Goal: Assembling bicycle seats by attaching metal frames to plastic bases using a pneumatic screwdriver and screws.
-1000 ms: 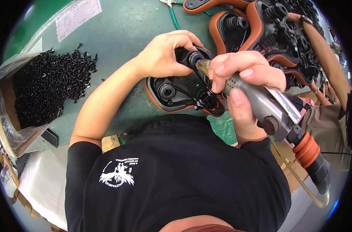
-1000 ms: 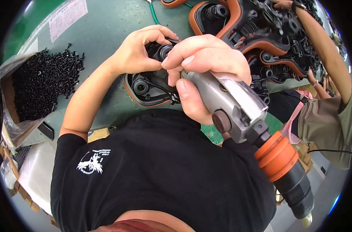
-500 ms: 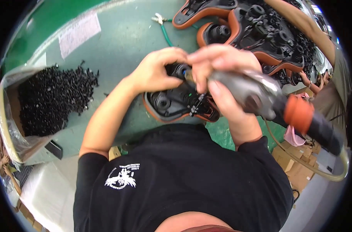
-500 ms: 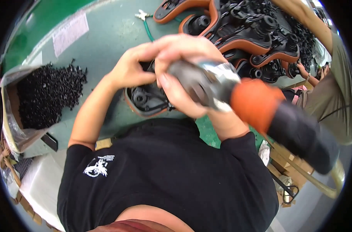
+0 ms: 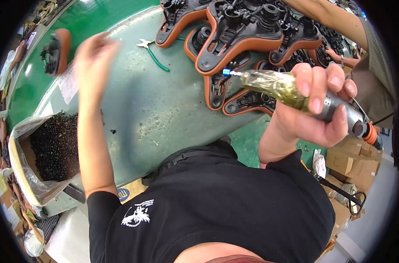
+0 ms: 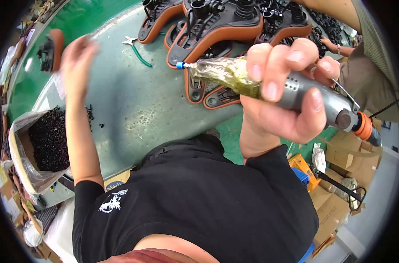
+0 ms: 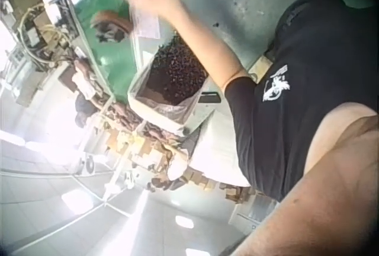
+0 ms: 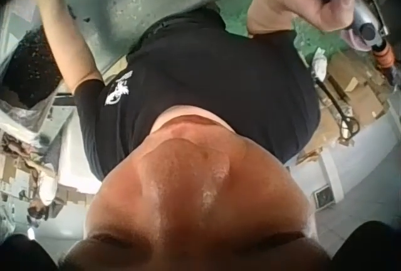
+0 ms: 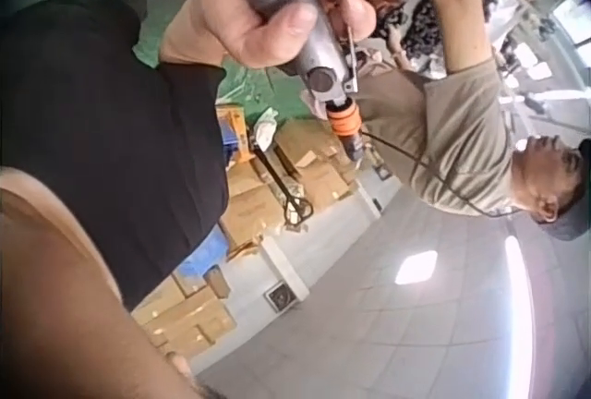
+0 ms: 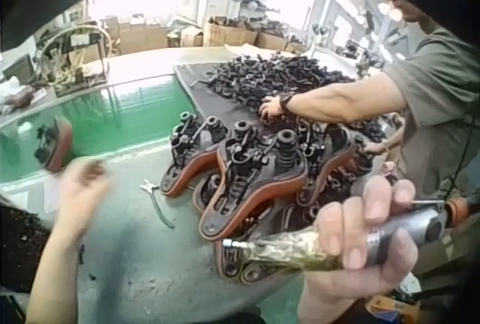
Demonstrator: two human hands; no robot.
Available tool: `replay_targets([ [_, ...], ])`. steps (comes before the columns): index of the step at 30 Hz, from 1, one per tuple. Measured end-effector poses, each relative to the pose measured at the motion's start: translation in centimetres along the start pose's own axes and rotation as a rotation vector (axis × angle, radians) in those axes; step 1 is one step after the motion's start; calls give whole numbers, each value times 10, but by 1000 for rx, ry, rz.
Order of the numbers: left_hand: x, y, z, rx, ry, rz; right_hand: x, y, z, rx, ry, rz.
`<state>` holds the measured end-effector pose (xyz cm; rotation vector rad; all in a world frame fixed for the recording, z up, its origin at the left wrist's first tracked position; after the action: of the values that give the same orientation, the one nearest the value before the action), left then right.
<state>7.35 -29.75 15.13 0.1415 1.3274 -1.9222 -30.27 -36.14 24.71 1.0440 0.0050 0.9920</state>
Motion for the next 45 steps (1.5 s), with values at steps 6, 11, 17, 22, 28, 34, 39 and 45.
replay_targets([
  [6, 130, -105, 24, 36, 482, -95, 2, 32, -6, -48, -149, 193],
  [11, 149, -99, 20, 56, 424, -106, 9, 47, -28, -99, -209, 95],
  [17, 51, -76, -99, 0, 160, -56, -9, 47, -48, -110, 3, 12],
  [22, 44, -85, -216, -365, 26, -160, -3, 10, -25, -44, 198, 67],
  [28, 8, -110, -208, -518, 663, -330, 15, -18, -3, 85, 147, 100],
  [34, -27, -17, -69, 317, 448, 392, 4, -12, 2, 86, 192, 56],
  [39, 60, 48, -13, 702, 816, 572, 5, -11, -17, 83, 49, 71],
  [45, 87, 54, 4, 707, 957, 639, -17, 0, -37, 9, -70, -38],
])
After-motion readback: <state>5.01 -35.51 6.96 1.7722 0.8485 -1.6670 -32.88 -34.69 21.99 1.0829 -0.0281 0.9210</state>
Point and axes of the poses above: each hand's wrist, its own z-axis towards the middle knuckle, its own x-axis out of the palm, y = z × x, the point moved 1 cm from there along z, towards the middle knuckle, and after that the axes turned 15 degrees about x, right-handed, at the moved point
